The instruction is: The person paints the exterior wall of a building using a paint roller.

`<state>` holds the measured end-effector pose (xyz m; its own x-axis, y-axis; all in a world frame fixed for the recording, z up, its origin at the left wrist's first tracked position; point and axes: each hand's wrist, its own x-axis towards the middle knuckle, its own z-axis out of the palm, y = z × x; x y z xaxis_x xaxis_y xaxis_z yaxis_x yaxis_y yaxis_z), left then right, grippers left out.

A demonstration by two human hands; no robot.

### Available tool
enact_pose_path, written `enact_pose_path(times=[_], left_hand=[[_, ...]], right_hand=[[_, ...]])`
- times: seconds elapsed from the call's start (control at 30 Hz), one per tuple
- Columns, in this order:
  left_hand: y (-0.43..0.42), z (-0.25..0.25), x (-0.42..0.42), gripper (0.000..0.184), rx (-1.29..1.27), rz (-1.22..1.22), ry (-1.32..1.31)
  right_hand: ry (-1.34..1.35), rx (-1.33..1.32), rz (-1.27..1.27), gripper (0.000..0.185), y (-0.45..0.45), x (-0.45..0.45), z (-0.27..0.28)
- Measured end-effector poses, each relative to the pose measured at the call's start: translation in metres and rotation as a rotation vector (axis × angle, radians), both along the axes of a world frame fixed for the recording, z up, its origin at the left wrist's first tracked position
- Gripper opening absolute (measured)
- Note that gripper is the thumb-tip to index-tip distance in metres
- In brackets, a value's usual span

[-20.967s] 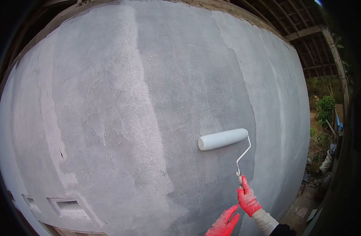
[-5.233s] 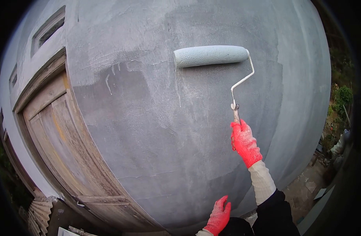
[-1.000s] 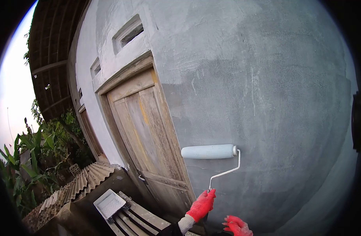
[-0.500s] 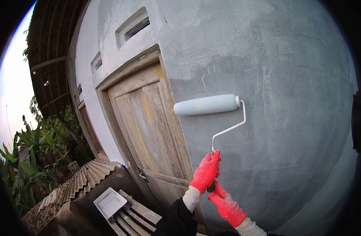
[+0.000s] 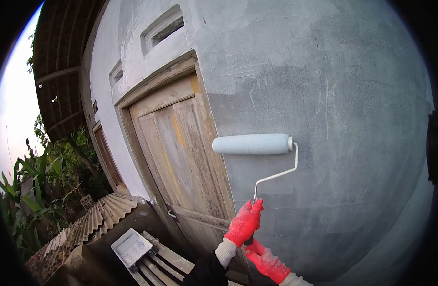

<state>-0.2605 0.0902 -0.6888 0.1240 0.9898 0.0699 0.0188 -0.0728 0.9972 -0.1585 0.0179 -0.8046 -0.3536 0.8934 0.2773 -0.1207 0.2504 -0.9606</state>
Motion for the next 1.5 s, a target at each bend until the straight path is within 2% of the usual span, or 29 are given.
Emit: enact_pose_path(times=[0.03, 0.1, 0.13, 0.2, 0.23, 0.27, 0.33, 0.37, 0.43, 0.5, 0.6, 0.63, 0.67, 0.77, 0.83, 0.9, 0.97, 1.0, 1.07, 1.13, 1.2, 1.23, 1.3, 1.4, 1.43, 1.5], left_hand=[[0.010, 0.029, 0.001, 0.034, 0.033, -0.010, -0.049], [0.023, 0.072, 0.002, 0.034, 0.073, -0.015, -0.097], [0.027, 0.087, 0.004, 0.034, 0.101, -0.023, -0.124], [0.027, 0.089, 0.004, 0.034, 0.127, -0.022, -0.150], [0.024, 0.077, 0.005, 0.034, 0.112, -0.015, -0.142], [0.021, 0.063, 0.005, 0.034, 0.100, -0.011, -0.132], [0.011, 0.014, 0.000, 0.033, 0.011, 0.001, -0.048], [-0.001, -0.008, -0.002, 0.036, -0.048, -0.016, -0.006], [-0.019, -0.059, -0.006, 0.041, -0.144, 0.008, 0.200], [-0.030, -0.093, -0.014, 0.043, -0.290, -0.094, 0.147], [-0.026, -0.061, -0.022, 0.042, -0.189, -0.048, 0.231], [-0.016, -0.044, -0.025, 0.041, -0.137, -0.019, 0.248], [-0.014, -0.011, -0.027, 0.039, -0.125, -0.038, 0.157], [0.022, 0.065, -0.031, 0.041, 0.057, 0.013, 0.060], [0.034, 0.112, -0.030, 0.041, 0.138, 0.012, 0.004], [0.039, 0.127, -0.029, 0.041, 0.176, 0.047, 0.037], [0.039, 0.124, -0.026, 0.041, 0.160, 0.039, 0.006], [0.032, 0.108, -0.025, 0.041, 0.145, 0.031, 0.003], [0.031, 0.052, -0.027, 0.044, 0.069, 0.039, 0.103], [0.016, -0.008, -0.024, 0.043, -0.009, 0.085, 0.249], [-0.010, -0.037, -0.023, 0.049, -0.109, 0.027, 0.344], [-0.016, -0.035, -0.024, 0.049, -0.129, 0.006, 0.369], [-0.014, -0.019, -0.028, 0.048, -0.119, 0.043, 0.430], [0.005, 0.050, -0.037, 0.046, 0.018, 0.063, 0.374], [0.014, 0.079, -0.039, 0.045, 0.086, 0.073, 0.379], [0.031, 0.136, -0.042, 0.053, 0.173, 0.128, 0.442]], right_hand=[[0.088, 0.042, -0.026, 0.044, 0.008, -0.004, 0.038], [0.285, 0.025, -0.006, 0.044, 0.046, -0.012, 0.066], [0.285, 0.028, 0.001, 0.044, 0.053, -0.010, 0.086], [0.370, -0.332, 0.133, 0.043, 0.060, 0.001, 0.113], [0.368, -0.335, 0.138, 0.043, 0.066, 0.003, 0.100], [0.253, -0.178, 0.171, 0.043, 0.075, 0.002, 0.074], [0.158, -0.277, 0.192, 0.043, 0.069, -0.001, 0.045], [0.001, -0.044, 0.232, 0.045, 0.059, 0.003, 0.016], [-0.152, 0.200, 0.270, 0.053, 0.046, 0.001, -0.021], [-0.041, -0.036, 0.319, 0.054, 0.039, -0.007, -0.034], [0.129, -0.414, 0.384, 0.055, 0.027, -0.019, -0.043], [0.135, -0.419, 0.362, 0.052, 0.033, -0.022, -0.022], [0.142, -0.422, 0.337, 0.050, 0.045, -0.024, 0.014], [0.126, -0.256, 0.223, 0.042, 0.069, -0.031, 0.110], [-0.049, 0.146, 0.177, 0.033, 0.088, -0.029, 0.145], [-0.050, 0.126, 0.179, 0.031, 0.092, -0.031, 0.159], [0.112, -0.056, 0.182, 0.033, 0.095, -0.030, 0.151], [0.138, -0.176, 0.185, 0.040, 0.091, -0.029, 0.139], [0.055, -0.215, 0.196, 0.047, 0.079, -0.026, 0.096], [0.095, -0.330, 0.276, 0.044, 0.067, -0.023, 0.028], [-0.013, -0.391, 0.356, 0.043, 0.050, -0.017, -0.018], [-0.015, -0.385, 0.361, 0.043, 0.049, -0.019, -0.015], [0.040, -0.356, 0.289, 0.036, 0.043, -0.027, -0.009], [0.053, -0.229, 0.267, 0.036, 0.078, -0.046, 0.056], [0.071, -0.191, 0.236, 0.042, 0.084, -0.051, 0.093], [0.126, -0.044, 0.162, 0.040, 0.098, -0.057, 0.155]])
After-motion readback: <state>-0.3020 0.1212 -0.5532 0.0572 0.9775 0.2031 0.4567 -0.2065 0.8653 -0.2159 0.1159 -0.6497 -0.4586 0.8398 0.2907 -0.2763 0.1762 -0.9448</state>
